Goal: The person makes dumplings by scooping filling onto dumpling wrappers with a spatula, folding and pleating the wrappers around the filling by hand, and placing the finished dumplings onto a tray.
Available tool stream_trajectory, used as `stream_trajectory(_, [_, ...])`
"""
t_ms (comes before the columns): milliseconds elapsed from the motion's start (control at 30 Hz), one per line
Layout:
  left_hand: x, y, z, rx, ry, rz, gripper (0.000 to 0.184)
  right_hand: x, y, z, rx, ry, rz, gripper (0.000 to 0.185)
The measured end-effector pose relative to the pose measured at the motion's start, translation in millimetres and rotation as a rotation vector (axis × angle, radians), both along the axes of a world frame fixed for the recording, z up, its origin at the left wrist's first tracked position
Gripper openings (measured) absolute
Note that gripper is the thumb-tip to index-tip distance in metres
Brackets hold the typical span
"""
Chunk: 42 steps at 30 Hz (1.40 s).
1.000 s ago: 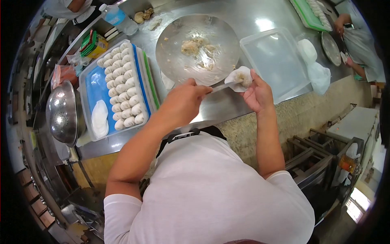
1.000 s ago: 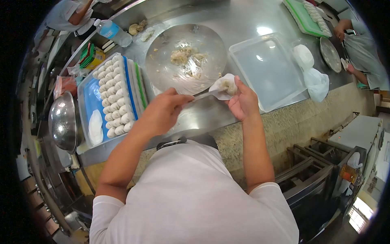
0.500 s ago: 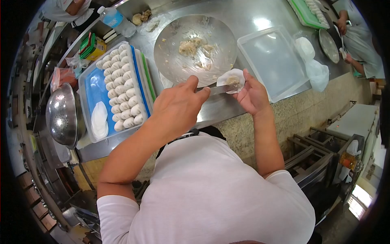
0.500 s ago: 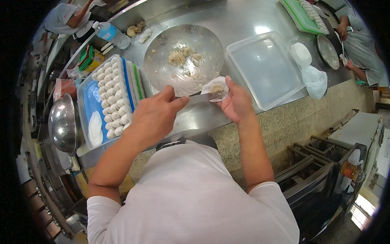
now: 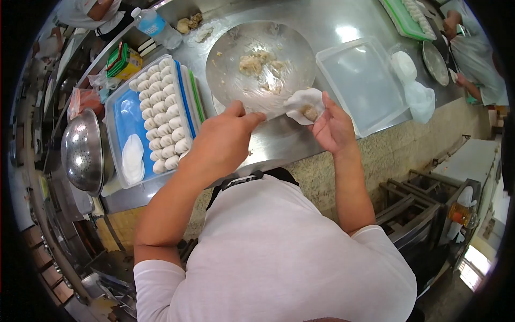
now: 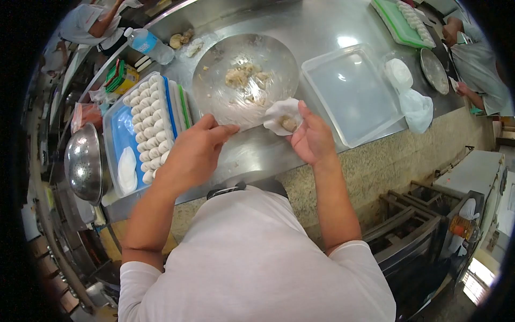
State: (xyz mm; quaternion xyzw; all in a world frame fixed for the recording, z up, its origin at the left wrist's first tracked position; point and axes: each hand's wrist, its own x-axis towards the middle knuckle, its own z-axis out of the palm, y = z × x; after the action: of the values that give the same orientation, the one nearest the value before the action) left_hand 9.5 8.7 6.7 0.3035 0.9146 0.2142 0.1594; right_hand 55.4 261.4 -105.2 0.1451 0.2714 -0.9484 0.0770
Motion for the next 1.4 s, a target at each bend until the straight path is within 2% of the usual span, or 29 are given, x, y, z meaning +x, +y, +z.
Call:
stream_trajectory(100, [2, -4, -17, 0.056, 0.019, -0.045, 0.038, -3, -4, 4, 0.023, -0.034, -0.025, 0.043])
stream_trajectory(233, [10, -2, -5, 0.053, 0.128, 0.003, 0.04, -3, -1, -1, 0.059, -0.058, -0.016, 0.042])
stream_trajectory(300, [13, -2, -6, 0.042, 0.182, -0.106, 0.041, -6, 1, -1, 0.024, -0.055, 0.014, 0.041])
stream_trajectory(433, [8, -5, -3, 0.006, 0.171, -0.048, 0.04, -5, -5, 8, 0.059, -0.07, -0.033, 0.041])
stream_trajectory(500, [-2, -6, 4, -0.095, 0.161, 0.04, 0.035, -4, -4, 2, 0.144, -0.044, -0.054, 0.041])
stream_trajectory(533, [-10, -4, -5, -0.096, 0.164, 0.054, 0.035, -5, -5, 1, 0.144, -0.039, -0.041, 0.041])
stream_trajectory(600, [-28, 5, -42, -0.383, 0.09, 0.024, 0.035, -5, -7, 1, 0.205, -0.039, -0.035, 0.039])
stream_trajectory(667, [-34, 5, -78, -0.345, 0.149, 0.071, 0.033, -6, -10, 9, 0.189, -0.014, -0.001, 0.038])
stream_trajectory(733, [-36, 8, -83, -0.31, 0.209, 0.101, 0.033, -9, -13, 23, 0.169, 0.006, 0.017, 0.037])
stream_trajectory(800, [-30, 12, -77, 0.324, -0.252, 0.293, 0.03, -11, -24, 40, 0.002, -0.027, 0.066, 0.036])
stream_trajectory(833, [-26, 14, -77, 0.324, -0.248, 0.298, 0.03, -12, -32, 39, 0.001, -0.024, 0.072, 0.036])
stream_trajectory(900, [-25, 17, -77, 1.08, -1.318, 0.527, 0.03, -18, -47, 38, 0.167, 0.004, 0.085, 0.037])
stream_trajectory(933, [-27, 14, -75, 1.085, -1.313, 0.525, 0.03, -20, -54, 40, 0.17, 0.009, 0.089, 0.037])
stream_trajectory(1000, [-30, 2, -66, 1.142, -1.217, 0.574, 0.026, -22, -64, 48, 0.651, 0.221, 0.186, 0.041])
stream_trajectory(1133, [-29, -32, -38, 1.249, -1.282, 0.604, 0.024, -18, -76, 62, 0.84, 0.395, 0.295, 0.043])
stream_trajectory(1200, [-24, -46, -25, 1.284, -1.298, 0.641, 0.03, -16, -87, 67, 1.1, 0.551, 0.191, 0.043])
stream_trajectory(1333, [-6, -74, -8, 1.299, -1.256, 0.491, 0.043, -11, -107, 82, 0.916, 0.545, 0.123, 0.041])
stream_trajectory(1400, [11, -75, 5, 1.417, -1.063, 0.466, 0.048, -7, -117, 94, 0.836, 0.567, 0.133, 0.039])
